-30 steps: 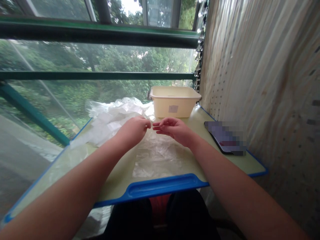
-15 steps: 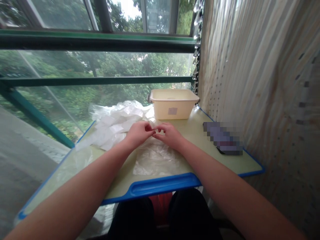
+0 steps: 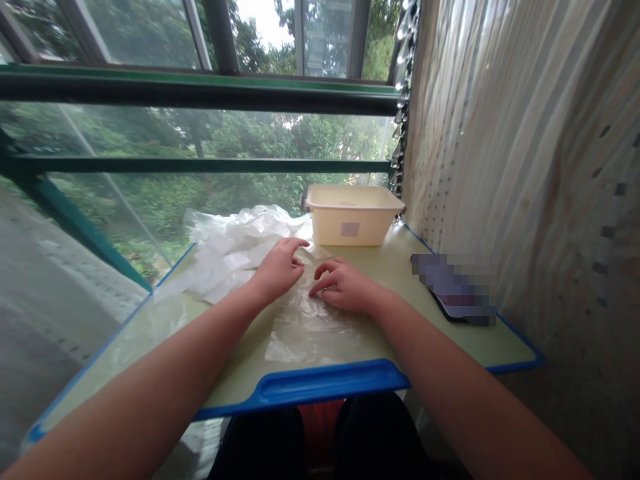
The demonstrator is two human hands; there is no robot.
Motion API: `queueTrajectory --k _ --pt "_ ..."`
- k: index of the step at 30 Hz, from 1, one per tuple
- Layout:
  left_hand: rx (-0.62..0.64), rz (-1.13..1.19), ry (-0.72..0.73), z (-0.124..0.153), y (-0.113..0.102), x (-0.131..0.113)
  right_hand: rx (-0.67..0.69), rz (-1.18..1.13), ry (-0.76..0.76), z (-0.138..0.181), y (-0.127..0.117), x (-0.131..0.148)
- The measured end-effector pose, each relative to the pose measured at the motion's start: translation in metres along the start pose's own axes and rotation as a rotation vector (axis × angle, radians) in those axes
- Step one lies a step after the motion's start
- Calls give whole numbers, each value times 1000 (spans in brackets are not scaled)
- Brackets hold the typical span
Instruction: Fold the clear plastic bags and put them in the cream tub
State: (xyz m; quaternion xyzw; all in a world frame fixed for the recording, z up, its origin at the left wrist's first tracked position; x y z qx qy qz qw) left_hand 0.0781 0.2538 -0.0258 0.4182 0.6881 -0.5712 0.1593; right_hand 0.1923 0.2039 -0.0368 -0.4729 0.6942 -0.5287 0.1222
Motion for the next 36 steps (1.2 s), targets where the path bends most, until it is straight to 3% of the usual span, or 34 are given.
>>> queueTrajectory --k 9,13,20,24,27,30,33,36 --pt "148 419 -386 2 4 16 79 -56 32 -1 0 3" --pt "219 465 -458 4 7 19 73 -78 24 0 0 4" --pt "301 385 -328 2 7 11 88 -70 127 4 0 -3" --pt "367 96 -108 3 -1 -5 118 -106 152 6 3 -6" --pt "508 -77 -2 12 -2 -16 130 -115 169 7 5 -8" --pt "665 -131 -48 21 -2 -18 135 -117 173 8 6 -10" --pt "771 -43 -148 26 -1 -16 142 -130 175 8 6 -10" --pt "721 65 -220 20 -4 -8 155 -141 179 8 6 -11"
Point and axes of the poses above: each hand's wrist, its own z-axis away from the middle knuckle, its own y-axis out of the palm, x = y × z, the point moved 7 cm from there along -z, towards the middle knuckle, and after that the axes turned 10 degrees about -y, right-handed, at the moved point
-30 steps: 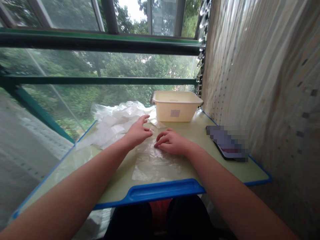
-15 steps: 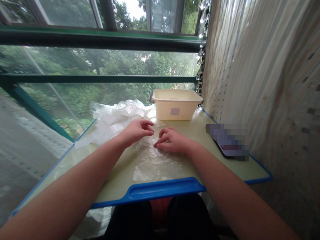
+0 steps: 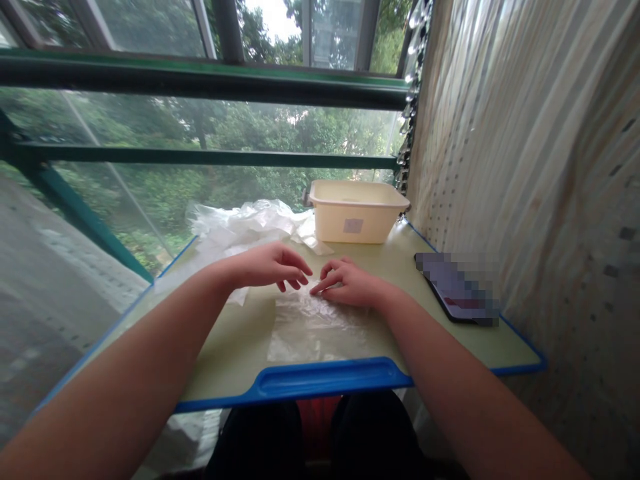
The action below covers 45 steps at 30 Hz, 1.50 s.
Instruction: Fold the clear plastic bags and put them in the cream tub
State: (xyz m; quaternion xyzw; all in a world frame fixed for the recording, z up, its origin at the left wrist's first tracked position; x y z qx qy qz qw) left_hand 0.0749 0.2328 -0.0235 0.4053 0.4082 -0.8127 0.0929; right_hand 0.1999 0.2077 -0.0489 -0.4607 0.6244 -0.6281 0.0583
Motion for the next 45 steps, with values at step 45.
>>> queueTrajectory --k 45 --pt "-109 -276 -443 5 -5 35 -159 160 414 34 -38 -40"
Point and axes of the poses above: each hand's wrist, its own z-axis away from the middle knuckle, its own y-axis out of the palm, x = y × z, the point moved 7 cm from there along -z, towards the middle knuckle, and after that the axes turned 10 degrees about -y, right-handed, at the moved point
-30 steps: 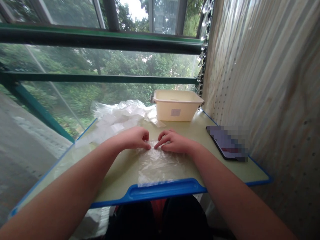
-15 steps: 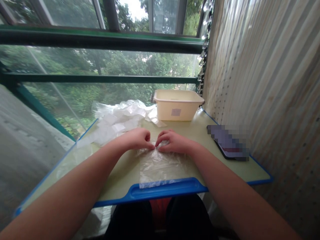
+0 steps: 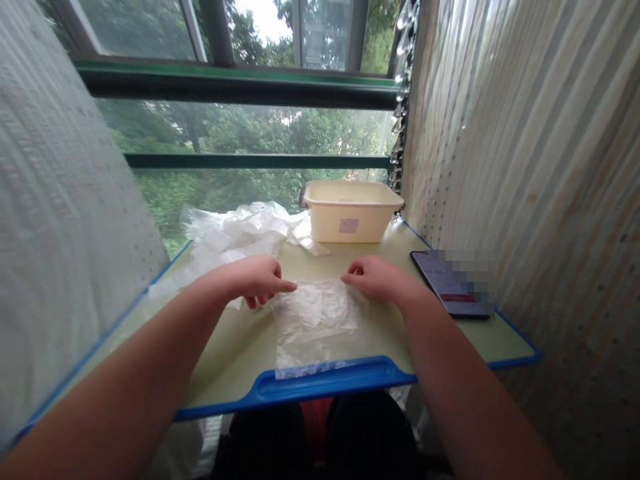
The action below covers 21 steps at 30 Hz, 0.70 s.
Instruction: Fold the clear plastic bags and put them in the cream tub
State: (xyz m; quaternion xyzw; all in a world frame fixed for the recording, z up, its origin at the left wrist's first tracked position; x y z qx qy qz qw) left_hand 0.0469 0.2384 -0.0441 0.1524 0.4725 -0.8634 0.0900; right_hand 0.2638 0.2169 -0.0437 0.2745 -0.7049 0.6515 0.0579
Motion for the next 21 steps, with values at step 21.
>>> queueTrajectory --k 21 --pt "-138 64 92 0 5 -20 123 -279 -14 4 13 27"
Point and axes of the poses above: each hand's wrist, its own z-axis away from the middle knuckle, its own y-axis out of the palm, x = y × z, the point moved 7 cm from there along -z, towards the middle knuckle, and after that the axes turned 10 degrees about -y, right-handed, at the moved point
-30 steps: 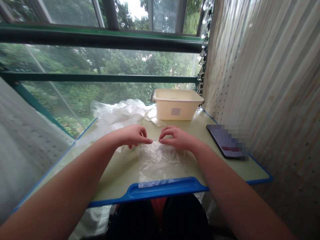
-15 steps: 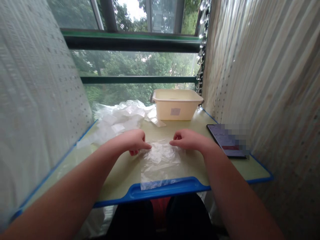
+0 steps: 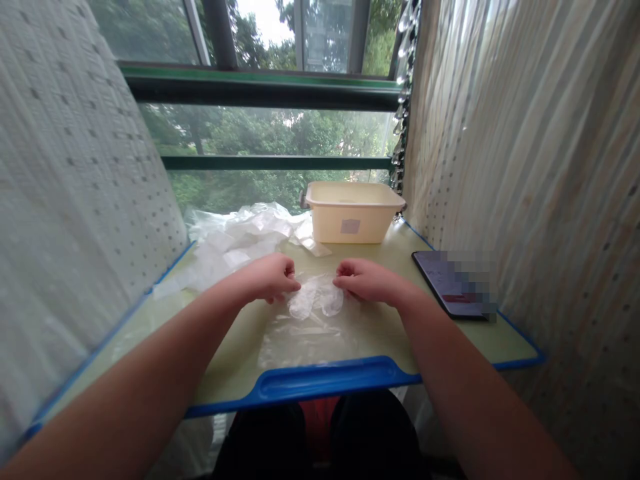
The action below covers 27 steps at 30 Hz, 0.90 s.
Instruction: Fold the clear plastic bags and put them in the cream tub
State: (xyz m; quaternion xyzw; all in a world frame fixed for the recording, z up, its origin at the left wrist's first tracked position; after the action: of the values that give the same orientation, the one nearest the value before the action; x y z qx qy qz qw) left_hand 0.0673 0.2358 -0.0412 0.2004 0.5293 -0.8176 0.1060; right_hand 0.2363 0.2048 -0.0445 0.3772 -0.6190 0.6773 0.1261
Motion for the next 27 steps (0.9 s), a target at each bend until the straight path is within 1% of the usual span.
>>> queueTrajectory --k 3,8,12,17,20,23,27 --pt "-6 107 -2 -4 0 3 24 -139 57 0 6 -7" --pt "7 156 -20 -4 3 4 32 -307 98 0 11 -10" --pt "-11 150 -32 -1 2 0 15 -342 124 0 12 -7" --pt "-32 153 -38 2 2 -5 -56 -406 132 -4 15 0" --pt "-26 182 -20 4 4 -9 -84 -441 118 -7 17 4" --pt "-51 198 -5 6 3 -13 -93 -464 94 -9 19 9" --pt "-58 249 38 9 4 -18 -114 -510 104 -11 17 12"
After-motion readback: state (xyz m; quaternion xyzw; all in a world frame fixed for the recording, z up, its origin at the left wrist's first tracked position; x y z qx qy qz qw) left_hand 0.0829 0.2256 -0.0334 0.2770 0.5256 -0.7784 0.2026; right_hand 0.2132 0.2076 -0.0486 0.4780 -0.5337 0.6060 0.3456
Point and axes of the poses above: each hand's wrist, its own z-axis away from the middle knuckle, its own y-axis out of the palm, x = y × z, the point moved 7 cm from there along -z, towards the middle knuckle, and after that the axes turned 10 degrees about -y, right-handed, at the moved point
